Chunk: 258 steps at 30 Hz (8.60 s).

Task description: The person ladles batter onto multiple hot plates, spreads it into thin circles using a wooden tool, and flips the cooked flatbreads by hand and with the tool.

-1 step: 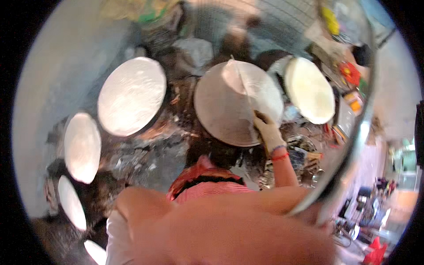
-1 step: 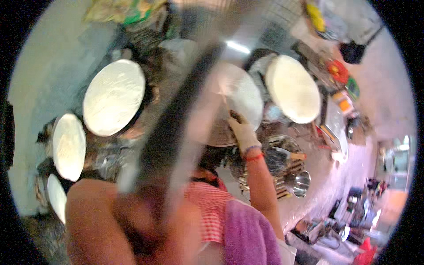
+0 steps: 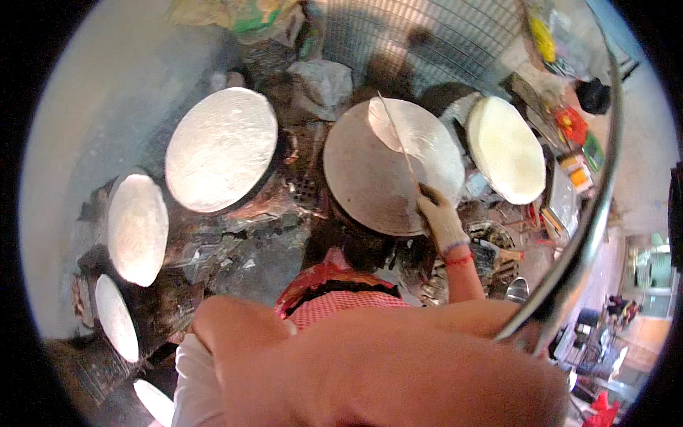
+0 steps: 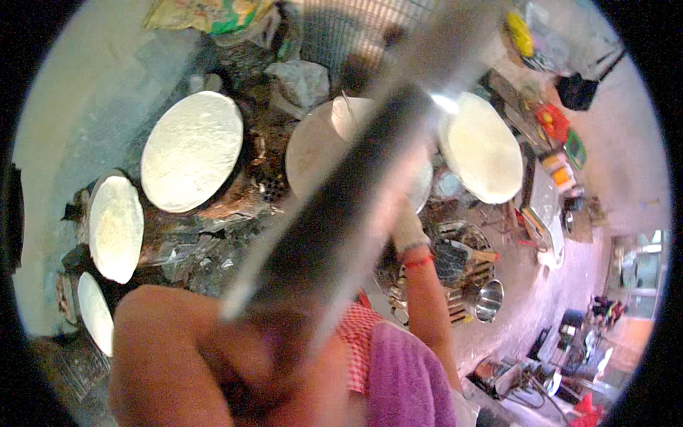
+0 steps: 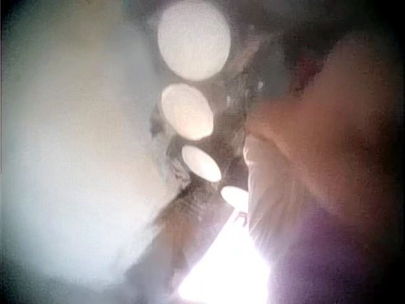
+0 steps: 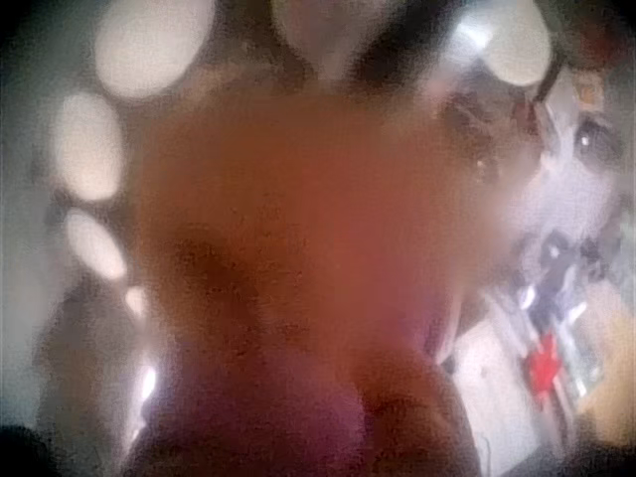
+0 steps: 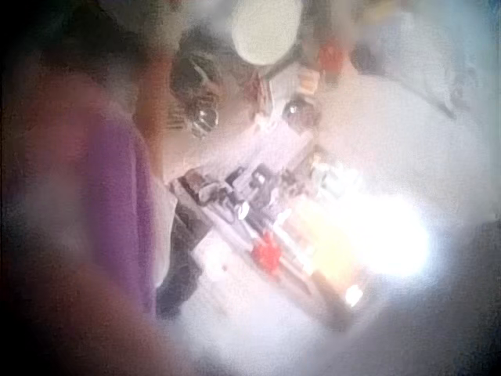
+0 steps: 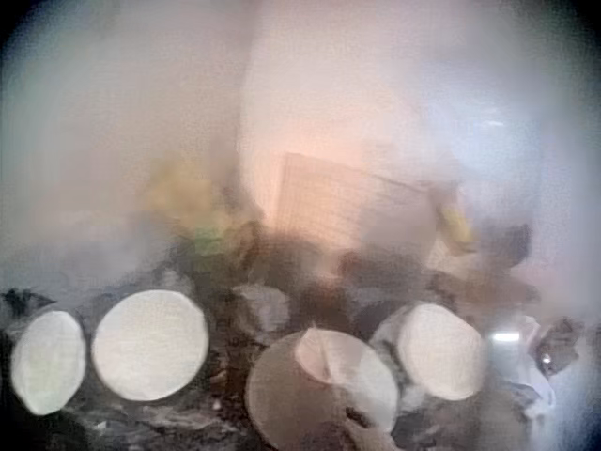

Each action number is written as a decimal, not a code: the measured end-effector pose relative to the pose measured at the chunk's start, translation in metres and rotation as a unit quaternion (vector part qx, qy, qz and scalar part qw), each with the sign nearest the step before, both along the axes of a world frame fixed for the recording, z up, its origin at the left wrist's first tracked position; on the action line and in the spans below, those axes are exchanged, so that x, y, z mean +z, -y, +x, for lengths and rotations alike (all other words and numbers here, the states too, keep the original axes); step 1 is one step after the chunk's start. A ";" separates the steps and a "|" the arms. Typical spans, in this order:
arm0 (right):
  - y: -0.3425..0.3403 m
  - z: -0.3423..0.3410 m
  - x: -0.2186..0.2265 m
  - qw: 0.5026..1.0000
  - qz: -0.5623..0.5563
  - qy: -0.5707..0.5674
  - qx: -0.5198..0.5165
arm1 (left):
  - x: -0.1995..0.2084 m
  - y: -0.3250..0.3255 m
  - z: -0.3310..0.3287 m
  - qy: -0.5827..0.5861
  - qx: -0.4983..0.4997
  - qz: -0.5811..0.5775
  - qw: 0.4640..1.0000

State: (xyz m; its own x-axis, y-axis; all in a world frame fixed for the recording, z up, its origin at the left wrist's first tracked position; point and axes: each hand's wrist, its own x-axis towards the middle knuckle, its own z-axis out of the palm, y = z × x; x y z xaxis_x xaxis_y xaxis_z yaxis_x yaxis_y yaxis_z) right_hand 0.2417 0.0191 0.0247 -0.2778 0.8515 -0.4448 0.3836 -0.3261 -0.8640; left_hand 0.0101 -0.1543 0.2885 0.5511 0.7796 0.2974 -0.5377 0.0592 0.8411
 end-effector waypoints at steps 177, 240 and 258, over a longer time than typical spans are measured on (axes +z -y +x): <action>0.122 0.048 -0.052 0.998 0.040 -0.044 -0.007 | -0.185 0.064 -0.012 0.280 0.132 -0.371 0.875; 0.340 -0.634 -0.024 0.953 -0.135 -0.216 0.161 | -0.129 0.689 -0.250 0.641 0.516 -0.063 0.564; 0.105 -0.184 0.226 0.981 0.162 -0.055 0.096 | -0.171 0.564 -0.240 0.255 0.565 -0.261 0.740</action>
